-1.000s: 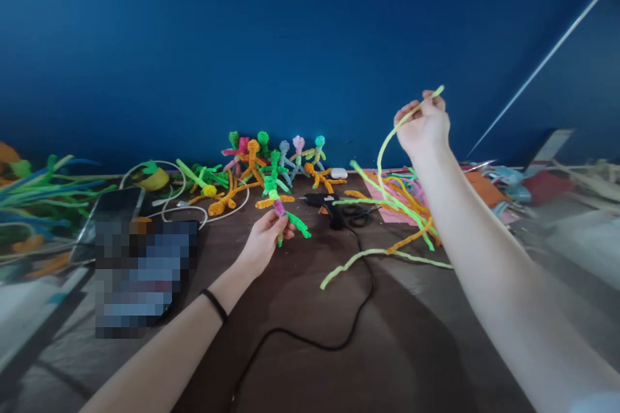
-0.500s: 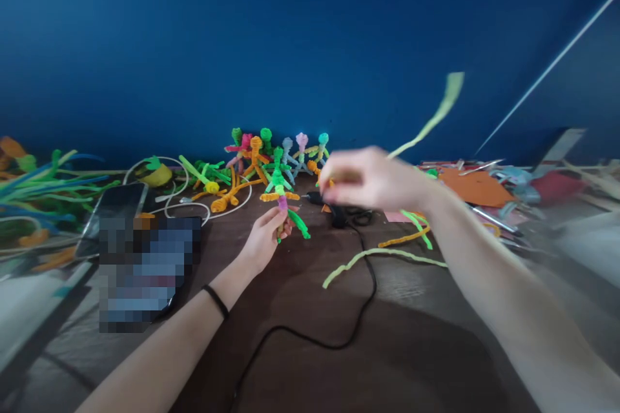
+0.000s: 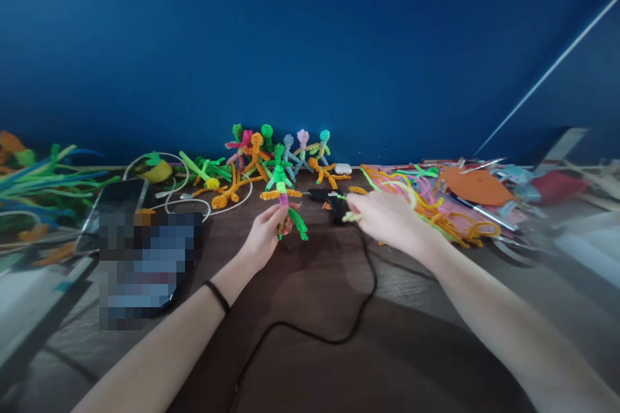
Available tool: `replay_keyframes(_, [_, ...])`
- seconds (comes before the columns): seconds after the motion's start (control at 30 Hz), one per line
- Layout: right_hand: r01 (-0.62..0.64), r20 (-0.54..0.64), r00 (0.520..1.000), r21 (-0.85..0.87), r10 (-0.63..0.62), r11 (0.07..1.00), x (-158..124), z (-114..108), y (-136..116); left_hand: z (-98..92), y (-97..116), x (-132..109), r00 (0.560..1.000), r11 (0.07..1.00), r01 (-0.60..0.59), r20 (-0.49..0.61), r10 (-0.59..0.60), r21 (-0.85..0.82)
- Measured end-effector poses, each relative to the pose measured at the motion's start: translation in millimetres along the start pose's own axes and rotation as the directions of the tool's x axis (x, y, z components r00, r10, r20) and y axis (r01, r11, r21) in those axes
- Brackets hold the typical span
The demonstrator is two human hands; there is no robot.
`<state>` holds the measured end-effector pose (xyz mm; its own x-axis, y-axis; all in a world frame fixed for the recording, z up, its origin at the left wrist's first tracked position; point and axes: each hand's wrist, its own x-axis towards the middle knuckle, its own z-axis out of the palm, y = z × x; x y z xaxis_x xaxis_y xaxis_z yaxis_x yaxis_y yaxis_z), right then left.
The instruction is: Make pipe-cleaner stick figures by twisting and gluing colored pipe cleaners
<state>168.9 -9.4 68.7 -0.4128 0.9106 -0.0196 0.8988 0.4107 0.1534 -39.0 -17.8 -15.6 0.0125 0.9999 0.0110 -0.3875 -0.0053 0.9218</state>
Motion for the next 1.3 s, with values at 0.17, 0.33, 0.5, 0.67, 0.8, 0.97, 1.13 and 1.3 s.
replay_keyframes(0.17, [-0.199, 0.063, 0.978, -0.038, 0.201, 0.979, 18, 7, 17, -0.7, -2, 1, 1.000, 0.999, -0.004, -0.009, 0.005, 0.038])
replay_keyframes(0.33, [-0.067, 0.058, 0.997, 0.289, 0.052, 0.955, 21, 18, 12, -1.2, -3, 0, 0.999, 0.997, 0.038, -0.001, -0.039, 0.063])
replay_keyframes(0.5, [0.060, 0.040, 0.994, 0.556, -0.099, 0.829, 19, 7, -3, -1.1, -2, 1, 0.998, 0.998, 0.064, 0.028, -0.065, 0.030])
replay_keyframes(0.67, [0.201, -0.062, 0.975, 0.650, -0.212, 0.733, 24, 6, -19, -2.3, -4, 3, 0.995, 0.995, 0.071, 0.064, -0.075, 0.064])
replay_keyframes(0.8, [0.289, -0.162, 0.956, 0.669, -0.244, 0.685, 32, 18, -27, -3.6, -6, 3, 0.993, 0.990, 0.026, 0.109, -0.042, 0.139])
replay_keyframes(0.97, [0.326, -0.240, 0.945, 0.620, -0.223, 0.714, 39, 28, -29, -2.3, -4, 2, 0.990, 0.983, 0.046, 0.125, -0.069, 0.176])
replay_keyframes(1.13, [0.383, -0.313, 0.919, 0.566, -0.239, 0.730, 42, 32, -31, 0.8, -3, 0, 0.991, 0.985, 0.064, 0.106, -0.081, 0.158])
replay_keyframes(1.3, [0.379, -0.320, 0.920, 0.568, -0.228, 0.731, 43, 35, -30, 0.6, -5, 0, 0.992, 0.976, 0.055, 0.096, -0.077, 0.213])
